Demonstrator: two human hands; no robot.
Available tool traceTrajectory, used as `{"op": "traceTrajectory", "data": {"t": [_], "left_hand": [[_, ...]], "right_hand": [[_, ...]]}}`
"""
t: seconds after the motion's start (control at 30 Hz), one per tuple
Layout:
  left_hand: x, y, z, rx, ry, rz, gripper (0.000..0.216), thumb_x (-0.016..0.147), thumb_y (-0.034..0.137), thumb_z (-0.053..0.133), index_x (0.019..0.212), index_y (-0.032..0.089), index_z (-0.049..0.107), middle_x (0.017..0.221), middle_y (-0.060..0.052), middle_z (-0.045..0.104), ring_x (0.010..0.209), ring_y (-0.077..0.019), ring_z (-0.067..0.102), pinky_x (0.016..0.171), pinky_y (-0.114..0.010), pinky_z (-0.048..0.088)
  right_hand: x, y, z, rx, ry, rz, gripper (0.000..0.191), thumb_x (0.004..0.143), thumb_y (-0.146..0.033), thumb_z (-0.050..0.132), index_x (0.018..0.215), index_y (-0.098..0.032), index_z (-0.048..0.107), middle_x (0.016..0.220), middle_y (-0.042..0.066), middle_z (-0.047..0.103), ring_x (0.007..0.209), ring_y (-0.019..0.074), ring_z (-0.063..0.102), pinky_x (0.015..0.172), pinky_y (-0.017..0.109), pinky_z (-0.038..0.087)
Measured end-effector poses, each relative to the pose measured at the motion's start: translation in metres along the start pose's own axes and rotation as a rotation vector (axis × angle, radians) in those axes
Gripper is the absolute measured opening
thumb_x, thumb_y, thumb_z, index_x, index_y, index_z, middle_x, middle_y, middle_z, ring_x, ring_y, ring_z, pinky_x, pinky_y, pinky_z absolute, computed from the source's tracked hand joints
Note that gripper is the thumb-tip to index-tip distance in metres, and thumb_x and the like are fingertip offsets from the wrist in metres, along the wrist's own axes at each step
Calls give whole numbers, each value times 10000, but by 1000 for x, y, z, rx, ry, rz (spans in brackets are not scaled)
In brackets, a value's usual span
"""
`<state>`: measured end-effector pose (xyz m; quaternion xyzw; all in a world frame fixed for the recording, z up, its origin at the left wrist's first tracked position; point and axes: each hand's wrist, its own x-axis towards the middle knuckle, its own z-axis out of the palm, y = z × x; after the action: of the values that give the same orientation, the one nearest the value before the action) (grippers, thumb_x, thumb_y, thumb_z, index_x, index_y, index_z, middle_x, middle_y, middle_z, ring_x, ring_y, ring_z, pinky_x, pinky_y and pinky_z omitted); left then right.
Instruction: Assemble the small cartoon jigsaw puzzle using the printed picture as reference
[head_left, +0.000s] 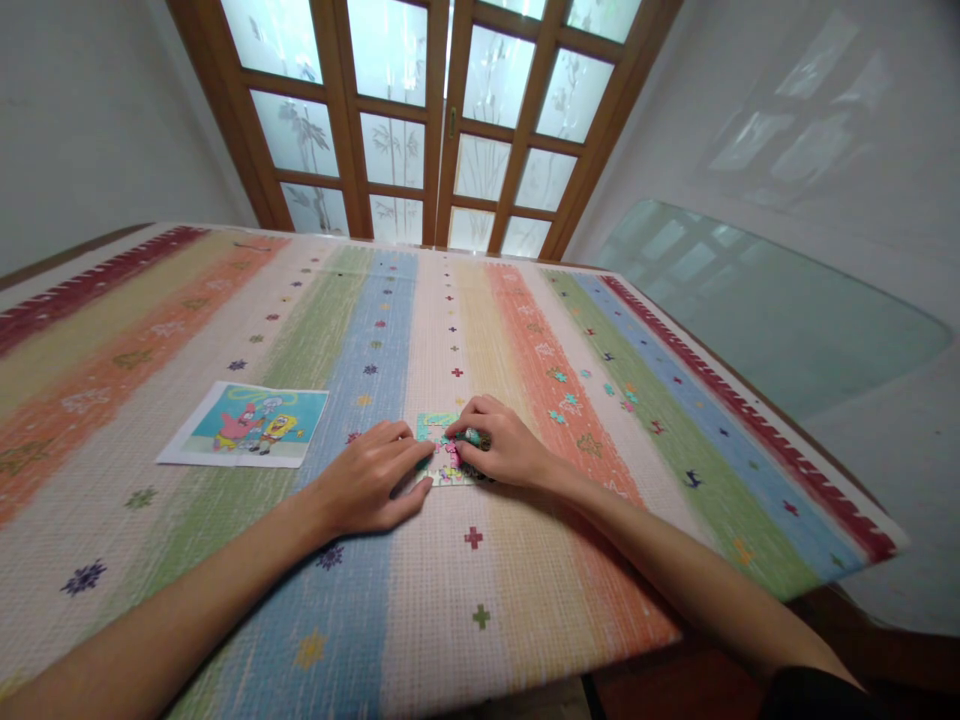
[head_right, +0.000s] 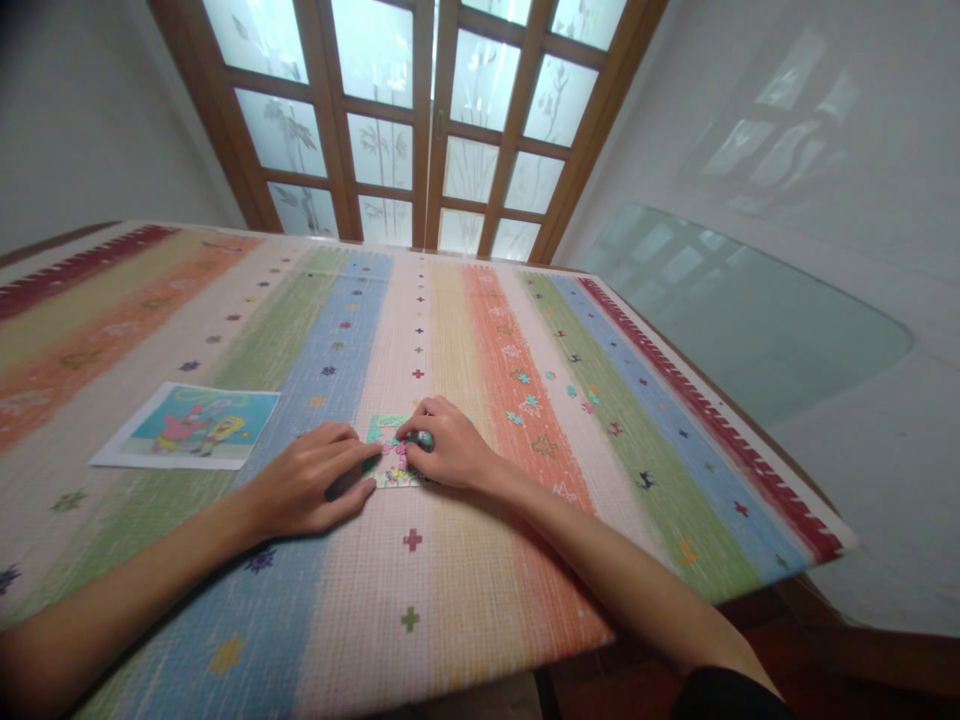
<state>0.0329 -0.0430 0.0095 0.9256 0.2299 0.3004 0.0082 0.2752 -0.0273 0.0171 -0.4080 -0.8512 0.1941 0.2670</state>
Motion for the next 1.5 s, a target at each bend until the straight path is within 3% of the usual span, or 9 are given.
{"op": "traceTrajectory", "data": {"t": [0.33,0.73,0.9,1.5], "left_hand": [[-1,-1,1,-11,-5,1,222,964,248,536,1119,128,640,808,-74,641,784,-230,567,672,-340,485],[0,-1,2,9,-44,32,241,974,270,528,1118,132,663,924,-100,714,857,-251,597,763,-400,515],[0,-2,2,1,-43,44,219,981,273,531,1048,138,690,942,-99,718,863,-248,601,765,-399,518],[0,-1,3,1,-51,27,224,980,265,533,1064,146,703,950,-107,712,883,-252,607,788,-413,530]], "right_hand": [[-3,-1,-1,30,-24,-35,72,890,-210,711,955,-193,738,937,56,601,915,199,579,853,361,488],[-4,-2,7,-36,16,-88,132,956,-266,662,989,-184,760,943,68,599,926,202,567,844,355,474],[-4,-3,7,-104,12,-61,112,951,-290,678,956,-208,754,947,59,604,933,201,564,850,351,467],[-3,-7,10,-173,-5,-15,139,945,-319,693,958,-198,760,990,80,616,963,220,560,893,376,456]]}}
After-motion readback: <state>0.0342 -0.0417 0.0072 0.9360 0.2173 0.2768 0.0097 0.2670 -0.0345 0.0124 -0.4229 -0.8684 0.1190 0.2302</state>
